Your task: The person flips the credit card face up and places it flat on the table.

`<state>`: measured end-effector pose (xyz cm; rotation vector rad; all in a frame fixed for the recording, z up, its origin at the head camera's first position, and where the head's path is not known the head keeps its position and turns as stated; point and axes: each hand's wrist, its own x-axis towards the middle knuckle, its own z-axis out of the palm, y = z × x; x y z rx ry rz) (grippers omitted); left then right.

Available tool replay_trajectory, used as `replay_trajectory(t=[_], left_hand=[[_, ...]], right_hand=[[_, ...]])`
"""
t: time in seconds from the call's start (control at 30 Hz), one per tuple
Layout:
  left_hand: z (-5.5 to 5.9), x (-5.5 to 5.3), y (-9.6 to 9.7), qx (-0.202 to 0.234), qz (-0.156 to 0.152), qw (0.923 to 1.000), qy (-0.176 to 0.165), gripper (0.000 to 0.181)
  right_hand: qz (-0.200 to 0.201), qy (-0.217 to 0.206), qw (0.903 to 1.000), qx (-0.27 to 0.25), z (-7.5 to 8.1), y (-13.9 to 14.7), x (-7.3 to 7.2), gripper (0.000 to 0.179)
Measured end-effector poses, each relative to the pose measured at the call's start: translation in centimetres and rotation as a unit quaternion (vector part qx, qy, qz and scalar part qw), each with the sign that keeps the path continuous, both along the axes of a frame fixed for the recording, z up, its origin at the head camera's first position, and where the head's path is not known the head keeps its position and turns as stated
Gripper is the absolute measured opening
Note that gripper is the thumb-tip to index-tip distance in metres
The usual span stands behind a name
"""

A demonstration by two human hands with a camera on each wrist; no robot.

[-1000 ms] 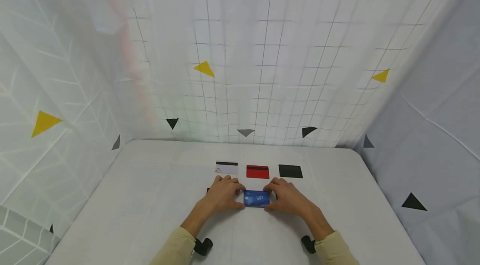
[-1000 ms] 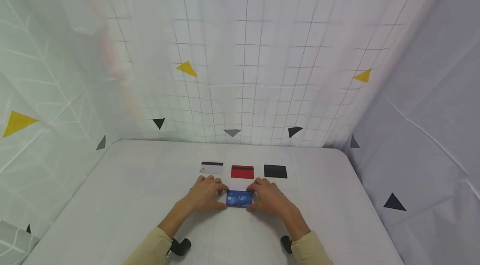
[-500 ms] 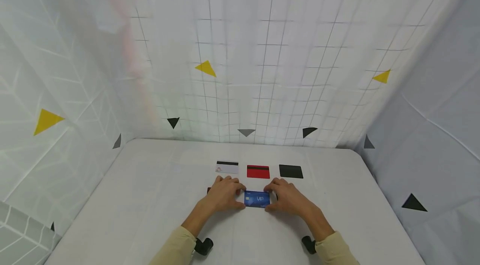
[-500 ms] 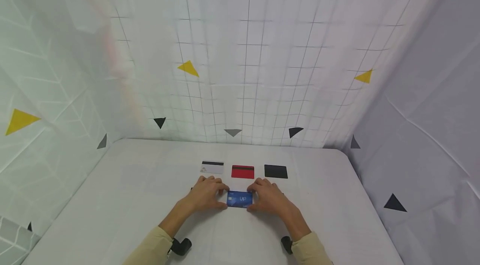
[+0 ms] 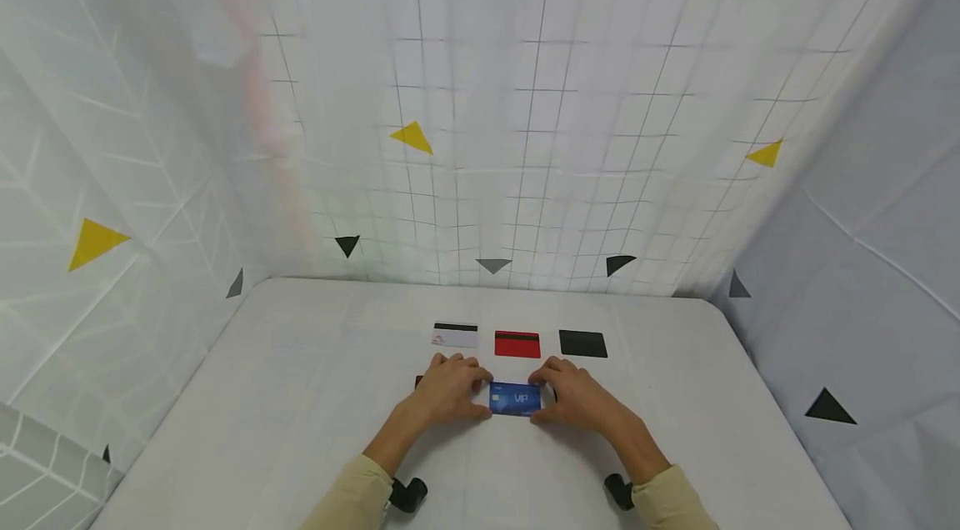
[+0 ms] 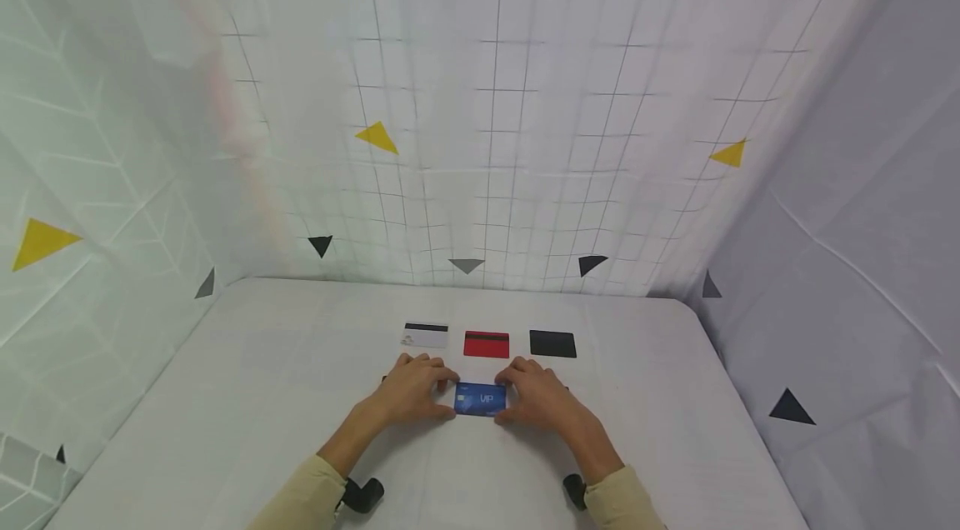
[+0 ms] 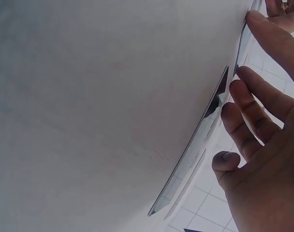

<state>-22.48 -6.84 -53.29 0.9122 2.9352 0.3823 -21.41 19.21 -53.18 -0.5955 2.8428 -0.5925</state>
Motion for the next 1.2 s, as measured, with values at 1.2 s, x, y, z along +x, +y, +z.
replay_trajectory(t=[1.2], left_hand=[[-0.1,0.6,-8.1,0.037,0.051,0.9969,0.046,0.055]], right_hand=[[0.050,0.022,0.9985,-0.008,0.6,-7.2,-0.8,0.060]])
